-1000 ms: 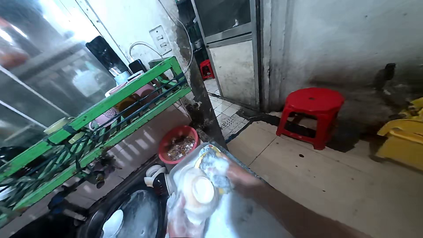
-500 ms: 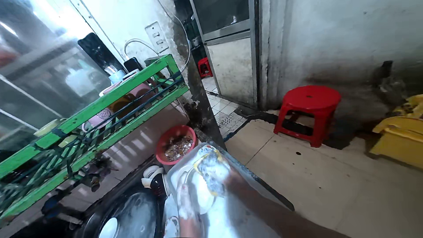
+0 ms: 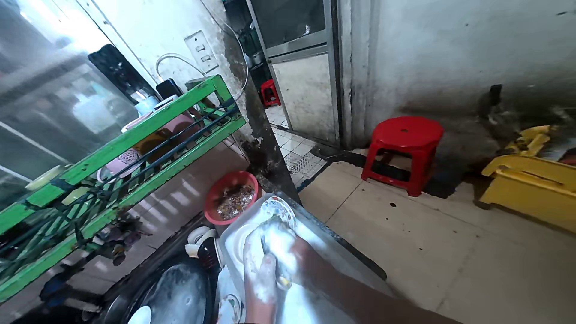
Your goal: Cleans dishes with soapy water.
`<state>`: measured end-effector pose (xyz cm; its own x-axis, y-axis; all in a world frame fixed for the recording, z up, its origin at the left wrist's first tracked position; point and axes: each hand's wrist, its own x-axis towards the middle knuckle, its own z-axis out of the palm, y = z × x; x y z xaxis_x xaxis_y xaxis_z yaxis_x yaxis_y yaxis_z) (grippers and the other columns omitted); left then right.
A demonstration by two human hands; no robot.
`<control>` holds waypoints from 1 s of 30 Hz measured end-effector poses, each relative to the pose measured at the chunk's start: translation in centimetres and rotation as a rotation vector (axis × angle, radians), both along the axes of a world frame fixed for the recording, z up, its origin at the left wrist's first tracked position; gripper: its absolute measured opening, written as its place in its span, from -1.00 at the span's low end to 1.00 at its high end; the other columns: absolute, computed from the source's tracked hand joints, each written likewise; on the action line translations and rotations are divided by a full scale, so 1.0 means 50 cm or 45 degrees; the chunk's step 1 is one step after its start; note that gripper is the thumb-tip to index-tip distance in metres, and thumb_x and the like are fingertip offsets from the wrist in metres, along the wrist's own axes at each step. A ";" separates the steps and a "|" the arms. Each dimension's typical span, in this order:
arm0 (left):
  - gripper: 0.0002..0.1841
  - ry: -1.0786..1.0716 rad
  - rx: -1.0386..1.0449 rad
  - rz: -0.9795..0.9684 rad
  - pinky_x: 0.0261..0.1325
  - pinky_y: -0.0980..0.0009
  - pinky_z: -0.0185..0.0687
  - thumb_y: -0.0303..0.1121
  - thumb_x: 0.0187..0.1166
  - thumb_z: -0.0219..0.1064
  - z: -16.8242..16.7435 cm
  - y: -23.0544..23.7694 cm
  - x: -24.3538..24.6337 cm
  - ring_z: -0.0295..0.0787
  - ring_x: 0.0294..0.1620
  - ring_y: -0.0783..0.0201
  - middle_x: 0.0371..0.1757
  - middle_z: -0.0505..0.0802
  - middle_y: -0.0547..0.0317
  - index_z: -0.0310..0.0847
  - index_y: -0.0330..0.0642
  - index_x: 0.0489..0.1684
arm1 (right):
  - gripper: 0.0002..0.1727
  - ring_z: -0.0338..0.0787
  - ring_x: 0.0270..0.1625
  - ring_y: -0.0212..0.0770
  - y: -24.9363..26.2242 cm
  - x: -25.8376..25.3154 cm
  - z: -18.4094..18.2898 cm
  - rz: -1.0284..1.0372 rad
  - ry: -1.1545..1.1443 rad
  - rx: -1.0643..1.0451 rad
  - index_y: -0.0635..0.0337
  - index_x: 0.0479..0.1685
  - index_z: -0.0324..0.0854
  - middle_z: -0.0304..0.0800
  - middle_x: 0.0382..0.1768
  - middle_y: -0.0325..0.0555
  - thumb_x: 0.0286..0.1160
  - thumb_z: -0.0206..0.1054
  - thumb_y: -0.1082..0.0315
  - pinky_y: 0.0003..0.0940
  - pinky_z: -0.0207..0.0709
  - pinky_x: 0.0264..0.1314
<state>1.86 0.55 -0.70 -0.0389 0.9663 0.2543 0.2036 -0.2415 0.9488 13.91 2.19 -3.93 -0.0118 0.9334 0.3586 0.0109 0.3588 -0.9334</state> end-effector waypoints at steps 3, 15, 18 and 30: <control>-0.38 -0.003 -0.089 0.065 0.53 0.39 0.46 -0.20 0.69 0.06 0.002 0.005 -0.025 0.57 0.45 0.30 0.46 0.61 -0.25 0.26 -0.58 0.58 | -0.40 0.73 0.26 -0.23 0.004 -0.001 0.044 0.360 -0.150 -0.329 0.49 0.43 0.45 0.73 0.21 0.14 0.40 0.39 0.34 -0.33 0.58 0.41; -0.53 -0.207 -0.127 0.104 0.31 0.40 0.64 -0.33 0.78 -0.07 0.048 0.014 -0.037 0.70 0.20 0.37 0.25 0.72 -0.08 0.31 -0.50 0.53 | -0.49 0.77 0.29 0.23 0.040 0.042 0.037 0.099 -0.931 0.688 0.13 0.22 0.76 0.86 0.13 0.09 0.15 0.37 0.55 0.29 0.59 0.30; -0.49 0.026 0.029 0.252 0.34 0.44 0.57 -0.34 0.64 0.09 0.022 0.009 -0.046 0.69 0.23 0.36 0.26 0.74 -0.18 0.40 -0.57 0.46 | -0.39 0.76 0.32 0.20 -0.042 -0.034 0.040 0.093 -0.501 0.039 0.52 0.32 0.60 0.78 0.20 0.34 0.12 0.49 0.51 0.06 0.60 0.42; -0.39 -1.166 -0.178 1.034 0.28 -0.14 0.47 0.15 0.82 -0.25 -0.096 0.015 -0.345 0.45 0.36 0.07 0.43 0.45 0.00 0.04 0.01 0.71 | -0.37 0.52 0.58 0.26 0.016 0.098 0.006 0.253 -1.126 -0.273 0.22 0.49 0.57 0.64 0.44 0.21 0.41 0.45 0.16 0.18 0.42 0.56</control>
<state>-15.41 1.31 -5.52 -0.7504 0.5955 -0.2866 -0.5068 -0.2401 0.8280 18.78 3.00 -3.63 -0.3649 0.9303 -0.0369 0.7067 0.2510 -0.6615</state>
